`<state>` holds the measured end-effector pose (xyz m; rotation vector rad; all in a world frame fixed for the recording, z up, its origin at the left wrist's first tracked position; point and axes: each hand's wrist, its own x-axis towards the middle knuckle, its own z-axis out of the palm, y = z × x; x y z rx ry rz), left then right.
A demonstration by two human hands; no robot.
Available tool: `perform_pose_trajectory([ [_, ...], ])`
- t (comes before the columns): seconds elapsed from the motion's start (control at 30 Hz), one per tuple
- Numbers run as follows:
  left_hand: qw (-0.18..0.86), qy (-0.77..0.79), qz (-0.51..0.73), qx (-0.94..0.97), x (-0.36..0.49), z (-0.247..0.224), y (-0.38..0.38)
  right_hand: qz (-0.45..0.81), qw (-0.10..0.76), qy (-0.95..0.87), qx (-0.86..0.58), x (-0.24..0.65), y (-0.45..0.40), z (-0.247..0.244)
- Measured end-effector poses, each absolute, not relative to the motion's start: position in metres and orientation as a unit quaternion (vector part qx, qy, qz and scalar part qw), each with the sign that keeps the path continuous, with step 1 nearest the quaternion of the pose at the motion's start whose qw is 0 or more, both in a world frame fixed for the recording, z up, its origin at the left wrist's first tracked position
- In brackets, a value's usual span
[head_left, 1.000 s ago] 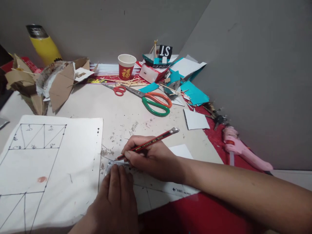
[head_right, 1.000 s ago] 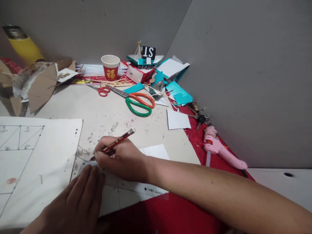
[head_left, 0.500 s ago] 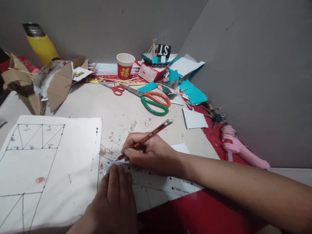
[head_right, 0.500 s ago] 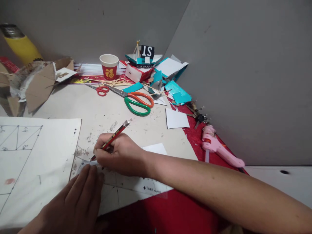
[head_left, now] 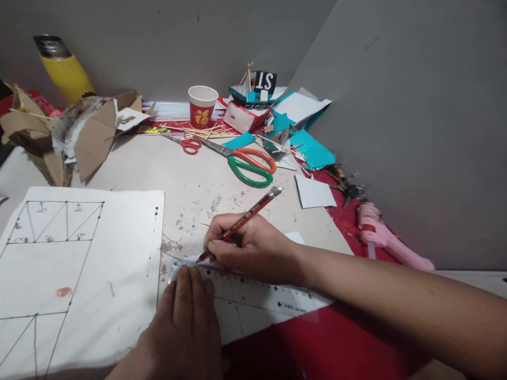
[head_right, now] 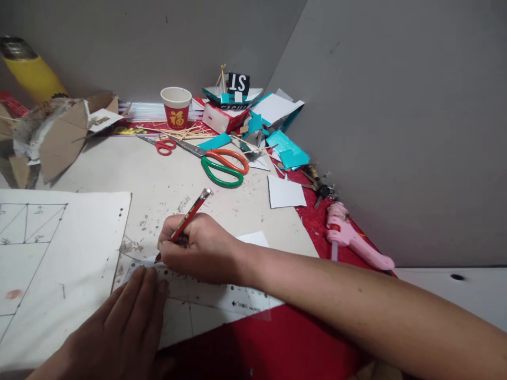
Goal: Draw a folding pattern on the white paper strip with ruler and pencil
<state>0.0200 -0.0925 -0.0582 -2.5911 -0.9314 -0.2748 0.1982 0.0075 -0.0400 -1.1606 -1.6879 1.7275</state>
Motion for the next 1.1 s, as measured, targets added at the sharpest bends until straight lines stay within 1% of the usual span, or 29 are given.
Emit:
perform_pose_trajectory([
  [0.37, 0.195, -0.332, -0.080, -0.920, 0.018, -0.059, -0.095, 0.582, 0.222, -0.663, -0.414, 0.208, 0.006, -0.036],
  [0.6, 0.182, -0.336, -0.078, -0.921, 0.019, -0.060, -0.096, 0.572, 0.213, -0.675, -0.414, 0.215, 0.003, -0.032],
  [0.83, 0.189, -0.335, -0.077, -0.920, 0.019, -0.060, -0.096, 0.557, 0.192, -0.696, -0.411, 0.223, -0.001, -0.030],
  [1.1, 0.194, -0.340, -0.085, -0.916, 0.020, -0.061, -0.096, 0.510, 0.203, -0.729, -0.409, 0.232, -0.006, -0.028],
])
